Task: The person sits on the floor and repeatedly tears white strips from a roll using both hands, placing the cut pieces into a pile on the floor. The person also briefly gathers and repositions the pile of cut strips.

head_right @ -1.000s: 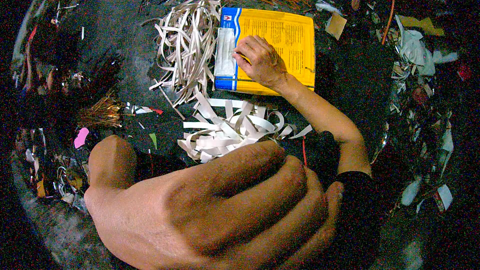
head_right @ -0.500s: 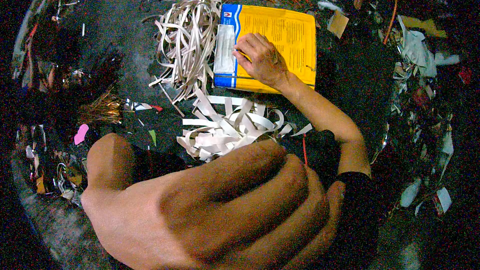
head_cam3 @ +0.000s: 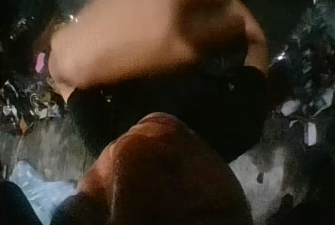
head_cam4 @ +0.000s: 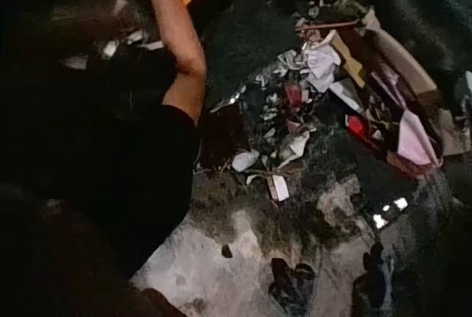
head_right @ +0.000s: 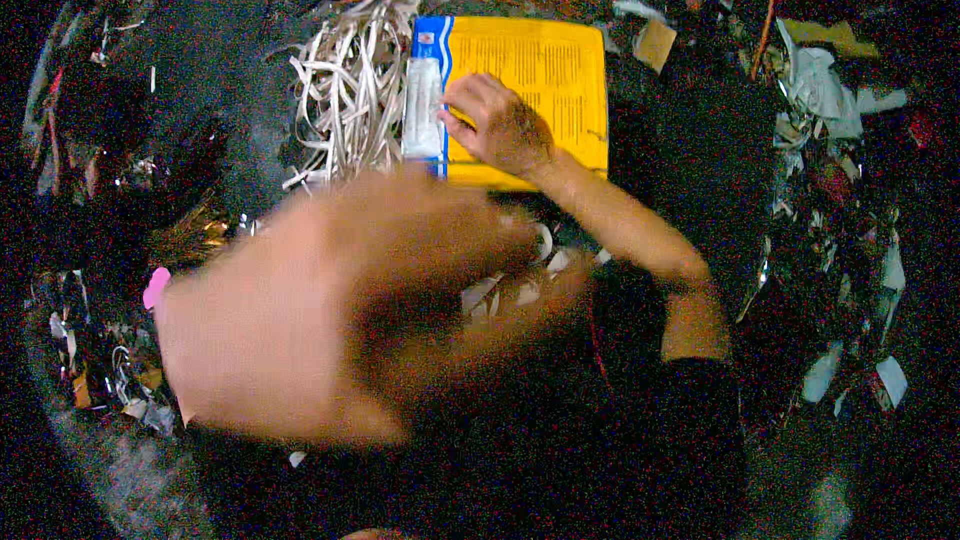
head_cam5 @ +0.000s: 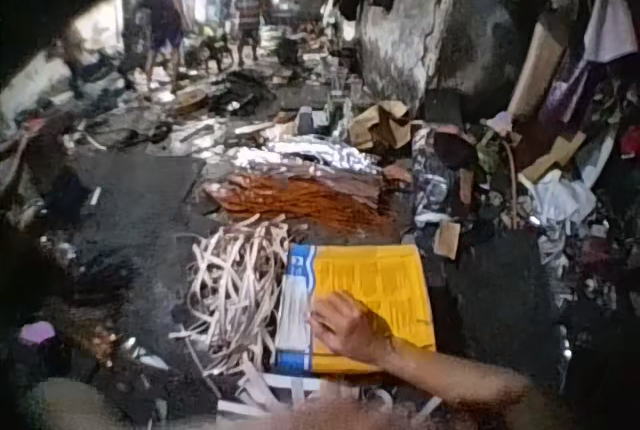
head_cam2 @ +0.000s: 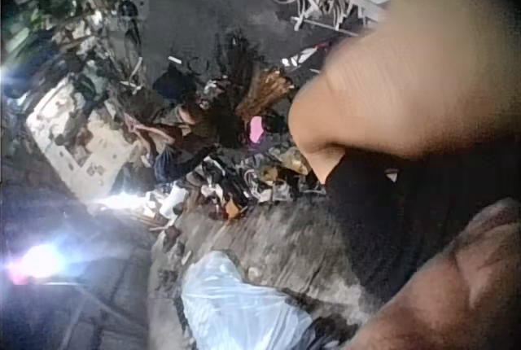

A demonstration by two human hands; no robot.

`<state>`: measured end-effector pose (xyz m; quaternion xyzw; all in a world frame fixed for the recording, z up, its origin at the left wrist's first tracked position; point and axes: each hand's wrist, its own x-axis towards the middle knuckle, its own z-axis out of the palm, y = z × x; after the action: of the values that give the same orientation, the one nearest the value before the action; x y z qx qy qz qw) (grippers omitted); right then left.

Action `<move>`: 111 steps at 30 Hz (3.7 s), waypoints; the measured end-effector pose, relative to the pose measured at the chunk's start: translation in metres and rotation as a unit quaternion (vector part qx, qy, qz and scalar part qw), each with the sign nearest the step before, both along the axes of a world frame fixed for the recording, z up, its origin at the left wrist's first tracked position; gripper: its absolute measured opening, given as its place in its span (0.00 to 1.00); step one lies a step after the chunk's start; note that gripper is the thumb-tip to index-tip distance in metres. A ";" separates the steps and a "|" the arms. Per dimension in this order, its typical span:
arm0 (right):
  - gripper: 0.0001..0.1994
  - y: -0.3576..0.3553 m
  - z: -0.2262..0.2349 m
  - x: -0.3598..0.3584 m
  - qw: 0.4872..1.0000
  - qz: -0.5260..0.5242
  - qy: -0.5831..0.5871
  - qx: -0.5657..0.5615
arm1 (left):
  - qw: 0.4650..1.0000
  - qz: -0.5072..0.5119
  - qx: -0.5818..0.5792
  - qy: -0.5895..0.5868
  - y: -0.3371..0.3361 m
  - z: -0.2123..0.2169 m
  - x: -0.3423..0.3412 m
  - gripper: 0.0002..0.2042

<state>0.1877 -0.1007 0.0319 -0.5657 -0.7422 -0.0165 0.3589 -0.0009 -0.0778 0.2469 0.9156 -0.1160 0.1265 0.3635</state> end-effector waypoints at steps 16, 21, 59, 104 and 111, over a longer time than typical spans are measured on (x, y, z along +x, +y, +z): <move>0.16 -0.152 -0.033 0.028 0.817 0.090 0.127 -0.556 | 0.741 0.425 -0.499 -0.145 0.100 -0.191 0.048 0.11; 0.12 -0.165 -0.147 -0.001 0.890 -0.048 -0.007 -0.453 | 0.800 0.395 -0.450 -0.034 0.084 -0.182 0.047 0.12; 0.06 -0.142 0.146 0.068 0.934 -0.196 0.182 -0.236 | 0.872 0.019 -0.355 0.336 0.052 -0.157 0.034 0.12; 0.13 0.010 -0.007 0.017 0.996 0.019 0.039 -0.079 | 0.741 0.456 -0.491 0.037 0.063 -0.245 0.029 0.11; 0.11 0.009 -0.005 0.006 0.997 0.001 -0.035 -0.063 | 0.741 0.495 -0.449 0.067 0.064 -0.247 0.037 0.12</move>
<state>0.1932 -0.0916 0.0269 -0.5856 -0.7544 0.0108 0.2964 0.0365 -0.0141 -0.0004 0.5810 0.4488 0.2648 0.6252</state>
